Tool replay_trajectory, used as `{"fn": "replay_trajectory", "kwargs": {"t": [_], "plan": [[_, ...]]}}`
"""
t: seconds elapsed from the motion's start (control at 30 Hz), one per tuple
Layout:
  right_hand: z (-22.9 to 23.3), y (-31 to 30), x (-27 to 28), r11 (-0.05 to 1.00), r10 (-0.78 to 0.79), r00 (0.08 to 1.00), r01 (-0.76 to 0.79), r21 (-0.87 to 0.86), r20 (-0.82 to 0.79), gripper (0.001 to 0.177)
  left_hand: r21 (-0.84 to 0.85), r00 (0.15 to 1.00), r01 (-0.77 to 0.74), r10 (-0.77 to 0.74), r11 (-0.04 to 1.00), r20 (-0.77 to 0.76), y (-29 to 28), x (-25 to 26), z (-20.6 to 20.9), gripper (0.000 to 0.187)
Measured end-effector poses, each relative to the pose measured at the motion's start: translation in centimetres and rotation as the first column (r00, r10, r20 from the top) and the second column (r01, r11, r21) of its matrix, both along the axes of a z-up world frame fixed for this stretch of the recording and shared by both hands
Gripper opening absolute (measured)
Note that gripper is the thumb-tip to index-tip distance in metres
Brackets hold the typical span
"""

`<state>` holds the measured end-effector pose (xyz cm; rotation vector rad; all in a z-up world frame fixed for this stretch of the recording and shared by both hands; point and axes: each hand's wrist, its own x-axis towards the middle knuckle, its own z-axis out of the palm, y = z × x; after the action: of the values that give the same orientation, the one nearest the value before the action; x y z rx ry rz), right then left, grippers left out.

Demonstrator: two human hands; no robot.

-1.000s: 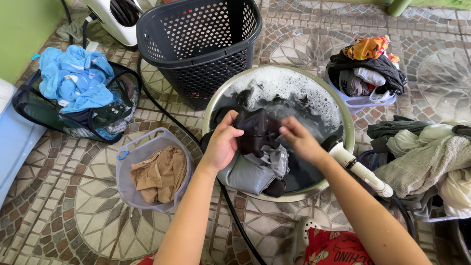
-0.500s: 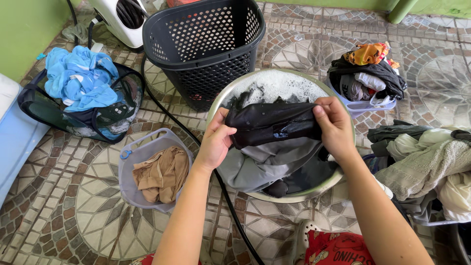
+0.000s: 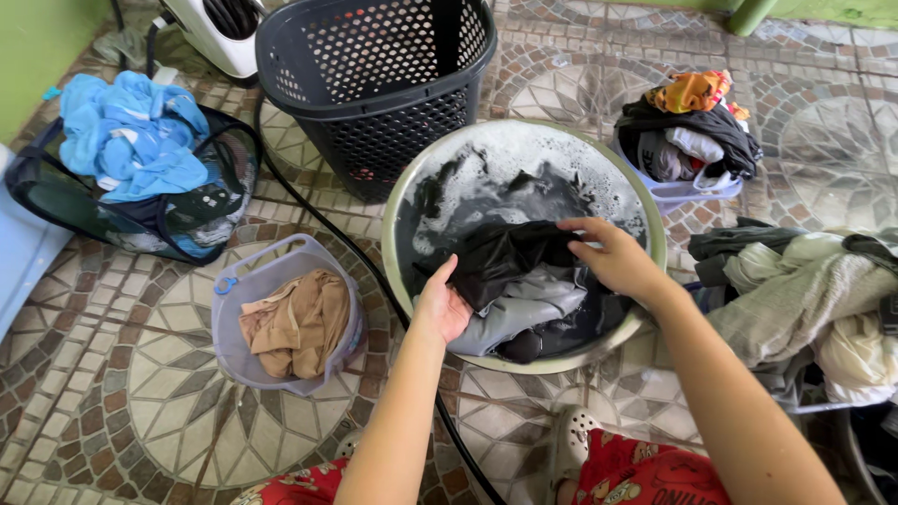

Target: The person washes clothes by hand in a basin of soapy water using a hose to spray water.

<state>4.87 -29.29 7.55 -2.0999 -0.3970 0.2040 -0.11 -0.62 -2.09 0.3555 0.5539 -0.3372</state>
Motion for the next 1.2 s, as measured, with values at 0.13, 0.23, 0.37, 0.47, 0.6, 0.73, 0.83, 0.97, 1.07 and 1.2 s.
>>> {"fn": "replay_trajectory", "kwargs": {"t": [0.13,0.23,0.37,0.47,0.6,0.73,0.83,0.97,1.07,1.2], "plan": [[-0.2,-5.9,0.5,0.975,-0.013,0.998,0.026,-0.223,0.06,0.049,0.041,1.0,0.027,-0.027,0.999,0.011,-0.4,0.4,-1.2,0.05],[-0.9,-12.3,0.2,0.86,-0.072,0.984,0.144,-0.49,0.162,0.064,0.054,0.997,0.049,-0.052,0.997,0.056,-0.5,0.4,-0.7,0.051],[-3.1,-20.1,-1.0,0.682,-0.12,0.978,-0.042,-0.73,-0.168,0.08,0.132,0.981,-0.068,0.042,0.989,0.19,-1.3,0.4,0.2,0.048],[-4.7,-20.2,-3.6,0.763,-0.028,0.963,-0.153,-0.628,-0.268,0.086,0.215,0.922,-0.189,0.097,0.958,0.375,-1.8,0.5,0.6,0.043],[-3.8,-16.1,-6.5,0.794,-0.131,0.964,-0.038,-0.606,-0.232,0.057,0.298,0.844,-0.26,0.066,0.918,0.532,-1.2,0.8,1.5,0.044],[-3.0,-15.1,-7.3,0.833,-0.088,0.98,-0.028,-0.553,-0.181,0.044,0.333,0.798,-0.316,0.059,0.889,0.599,0.0,0.9,2.2,0.046],[-3.1,-14.9,-6.9,0.918,-0.037,0.994,-0.007,-0.397,-0.103,0.051,0.378,0.768,-0.38,0.059,0.844,0.638,1.7,1.2,2.2,0.047],[-1.2,-12.3,-5.6,0.982,-0.005,1.0,0.003,-0.188,-0.013,0.052,0.376,0.76,-0.441,0.117,0.815,0.639,4.1,1.7,1.8,0.052],[2.5,-8.2,-4.3,0.961,-0.02,0.998,0.004,-0.275,-0.056,0.031,0.403,0.771,-0.474,0.148,0.783,0.619,6.2,2.0,1.7,0.054],[7.0,-1.5,-3.5,0.945,0.086,0.996,-0.09,-0.316,-0.027,0.03,0.387,0.803,-0.475,0.21,0.79,0.558,8.9,2.4,1.2,0.052]]}}
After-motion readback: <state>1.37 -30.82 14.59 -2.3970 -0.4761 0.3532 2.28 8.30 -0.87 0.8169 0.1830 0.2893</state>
